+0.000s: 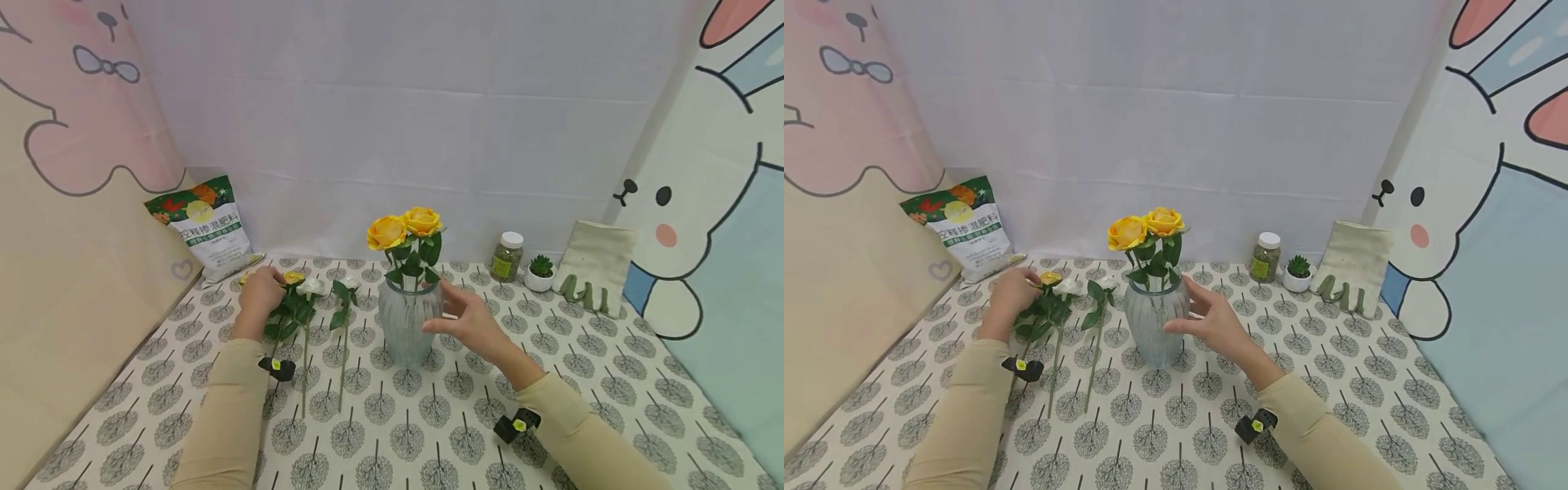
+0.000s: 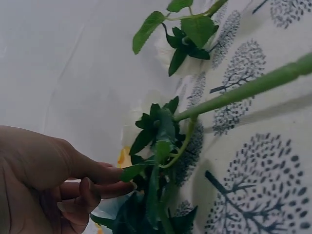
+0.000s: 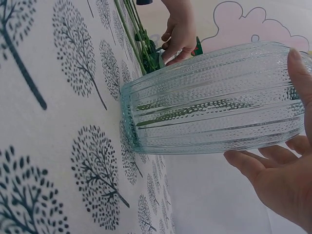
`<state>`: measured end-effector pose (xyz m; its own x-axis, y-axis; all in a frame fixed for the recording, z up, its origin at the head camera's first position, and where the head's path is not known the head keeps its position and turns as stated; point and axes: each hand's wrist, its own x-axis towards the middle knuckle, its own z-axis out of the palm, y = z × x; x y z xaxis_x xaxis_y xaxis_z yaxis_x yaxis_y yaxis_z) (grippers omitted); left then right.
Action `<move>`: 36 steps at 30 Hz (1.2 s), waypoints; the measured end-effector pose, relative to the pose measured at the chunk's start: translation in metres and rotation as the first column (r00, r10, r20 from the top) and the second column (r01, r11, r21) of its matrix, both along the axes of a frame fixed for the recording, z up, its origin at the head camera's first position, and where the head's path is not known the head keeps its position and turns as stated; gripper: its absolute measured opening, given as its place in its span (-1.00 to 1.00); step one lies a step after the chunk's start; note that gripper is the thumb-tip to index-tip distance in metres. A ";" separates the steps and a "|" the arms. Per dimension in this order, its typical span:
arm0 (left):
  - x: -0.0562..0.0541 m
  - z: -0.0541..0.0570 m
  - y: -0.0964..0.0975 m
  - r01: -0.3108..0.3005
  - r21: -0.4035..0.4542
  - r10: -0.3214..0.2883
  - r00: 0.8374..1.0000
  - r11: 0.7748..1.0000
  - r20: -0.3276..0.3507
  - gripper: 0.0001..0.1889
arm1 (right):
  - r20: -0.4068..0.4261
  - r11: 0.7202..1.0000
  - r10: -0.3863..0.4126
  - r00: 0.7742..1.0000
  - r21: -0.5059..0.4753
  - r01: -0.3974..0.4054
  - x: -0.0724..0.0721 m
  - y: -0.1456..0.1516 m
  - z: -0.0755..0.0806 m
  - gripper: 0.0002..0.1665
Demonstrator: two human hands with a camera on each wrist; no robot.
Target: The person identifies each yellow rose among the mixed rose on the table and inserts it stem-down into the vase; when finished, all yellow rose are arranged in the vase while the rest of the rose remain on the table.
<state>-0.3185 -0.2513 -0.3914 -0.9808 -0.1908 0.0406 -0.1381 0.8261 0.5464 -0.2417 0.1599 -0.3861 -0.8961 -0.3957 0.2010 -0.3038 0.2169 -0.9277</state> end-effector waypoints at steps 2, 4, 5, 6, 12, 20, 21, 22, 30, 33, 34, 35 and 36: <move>-0.002 -0.008 0.001 -0.008 -0.021 0.008 1.000 1.000 -0.001 -0.84 | 0.002 1.000 0.000 1.000 0.000 0.000 0.000 0.000 0.000 0.21; -0.004 -0.015 0.002 -0.006 -0.028 0.006 1.000 1.000 -0.007 -0.85 | 0.008 1.000 -0.004 1.000 0.000 0.004 0.000 -0.001 0.000 0.22; -0.004 -0.018 0.002 -0.006 -0.027 0.006 1.000 1.000 -0.012 -0.86 | 0.010 1.000 -0.005 1.000 -0.001 0.005 0.001 -0.002 0.001 0.23; -0.005 -0.020 0.003 -0.009 -0.023 0.009 1.000 1.000 -0.018 -0.88 | 0.012 1.000 -0.004 1.000 0.000 0.004 0.001 -0.002 0.000 0.23; -0.007 -0.025 0.003 -0.051 0.009 0.051 0.998 0.999 -0.035 -0.62 | 0.017 1.000 0.000 1.000 -0.008 0.000 0.001 -0.003 0.000 0.24; -0.007 -0.020 0.000 -0.040 0.072 0.040 0.999 0.997 0.003 -0.73 | 0.004 1.000 0.010 1.000 -0.014 -0.010 0.000 -0.002 -0.001 0.22; -0.007 -0.021 0.000 -0.043 0.080 0.042 0.999 0.996 0.016 -0.72 | 0.002 1.000 0.011 1.000 -0.015 -0.011 -0.001 -0.002 -0.001 0.22; -0.007 -0.022 0.001 -0.047 0.088 0.045 0.999 0.995 0.024 -0.70 | -0.001 1.000 0.012 1.000 -0.014 -0.012 -0.001 -0.002 -0.001 0.22; -0.010 -0.028 0.004 -0.072 0.092 0.072 0.997 0.993 0.005 -0.48 | 0.000 0.999 0.020 1.000 -0.034 -0.020 -0.001 -0.002 -0.001 0.22; -0.010 -0.023 0.002 -0.079 0.128 0.080 0.997 0.989 -0.001 -0.50 | -0.001 0.999 0.017 1.000 -0.032 -0.017 -0.001 -0.001 -0.001 0.22; -0.009 -0.021 0.001 -0.077 0.143 0.079 0.997 0.987 -0.007 -0.51 | -0.002 0.999 0.016 1.000 -0.030 -0.016 -0.001 -0.001 -0.001 0.22; -0.008 -0.018 -0.001 -0.073 0.152 0.076 0.997 0.986 -0.013 -0.52 | -0.002 1.000 0.013 1.000 -0.026 -0.013 -0.001 -0.001 -0.001 0.22; -0.008 -0.015 -0.003 -0.070 0.160 0.074 0.997 0.985 -0.019 -0.52 | 0.000 1.000 0.012 1.000 -0.024 -0.012 -0.001 -0.001 -0.001 0.22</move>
<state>-0.3263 -0.2548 -0.4065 -0.9632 -0.2673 0.0280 -0.1793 0.7166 0.6740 -0.2425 0.1586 -0.3866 -0.8913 -0.4013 0.2109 -0.3066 0.1909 -0.9325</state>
